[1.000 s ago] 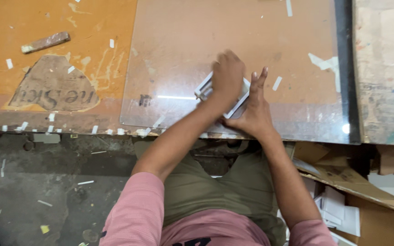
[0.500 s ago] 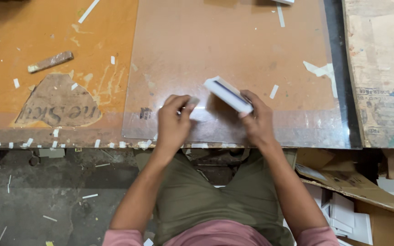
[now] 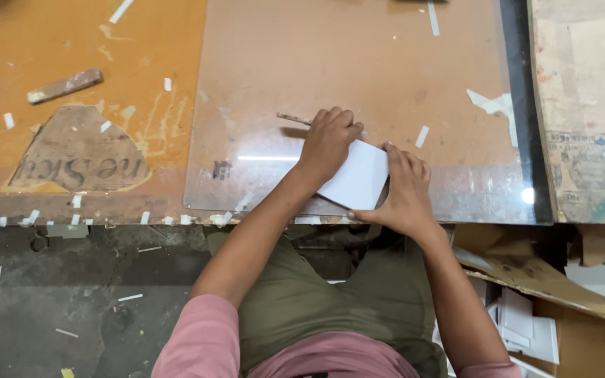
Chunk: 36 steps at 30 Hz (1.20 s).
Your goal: The person repeatedly sands the edges of small white rectangular frames with a sanding block. They handle each frame one at a time, rotate it to sand multiple sides, and place finished frames on the table. The process continues throughout the clip.
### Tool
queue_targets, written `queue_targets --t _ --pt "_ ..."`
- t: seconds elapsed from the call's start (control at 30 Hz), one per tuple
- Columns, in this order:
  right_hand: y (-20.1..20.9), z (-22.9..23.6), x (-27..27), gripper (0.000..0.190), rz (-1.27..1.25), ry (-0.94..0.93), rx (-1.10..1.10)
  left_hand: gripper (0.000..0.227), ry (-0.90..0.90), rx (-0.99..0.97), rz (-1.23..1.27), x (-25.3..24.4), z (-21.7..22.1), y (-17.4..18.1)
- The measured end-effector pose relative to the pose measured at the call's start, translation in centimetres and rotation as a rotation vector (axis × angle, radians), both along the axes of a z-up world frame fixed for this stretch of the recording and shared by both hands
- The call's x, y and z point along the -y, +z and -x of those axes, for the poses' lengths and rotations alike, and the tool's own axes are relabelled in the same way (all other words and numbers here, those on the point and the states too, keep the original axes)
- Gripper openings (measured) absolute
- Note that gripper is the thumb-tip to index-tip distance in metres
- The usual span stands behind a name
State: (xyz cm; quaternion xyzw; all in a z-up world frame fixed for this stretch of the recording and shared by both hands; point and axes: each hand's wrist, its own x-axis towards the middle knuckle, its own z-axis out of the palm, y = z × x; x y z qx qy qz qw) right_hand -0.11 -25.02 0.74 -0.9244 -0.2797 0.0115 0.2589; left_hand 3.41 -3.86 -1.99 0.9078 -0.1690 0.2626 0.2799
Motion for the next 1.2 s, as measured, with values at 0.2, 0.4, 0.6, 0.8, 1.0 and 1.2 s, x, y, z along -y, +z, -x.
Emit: queue_targets --t 0.2,0.4,0.6,0.8,1.0,1.2 --pt "0.1 -0.6 -0.5 0.117 0.059 -0.023 0.091 0.024 0.215 0.038 -0.014 -1.6 4.7 -0.2" --pt "0.5 -1.0 -1.5 0.13 0.017 0.194 0.106 0.026 0.204 0.016 -0.054 -1.8 6.5 -1.3" --pt "0.4 -2.3 -3.0 0.137 0.063 0.148 -0.045 0.028 0.203 -0.045 -0.115 0.2 8.3 0.1" --pt "0.6 -1.9 -2.6 0.132 0.05 0.135 -0.059 0.031 0.139 -0.236 0.158 3.2 16.3 1.9" --pt "-0.6 -2.0 -2.5 0.148 0.009 0.135 -0.068 0.022 0.163 0.0 0.023 1.5 5.4 1.8" --pt "-0.9 -2.2 -1.6 0.151 -0.083 0.15 -0.007 0.03 -0.129 -0.122 -0.06 2.3 5.2 0.2"
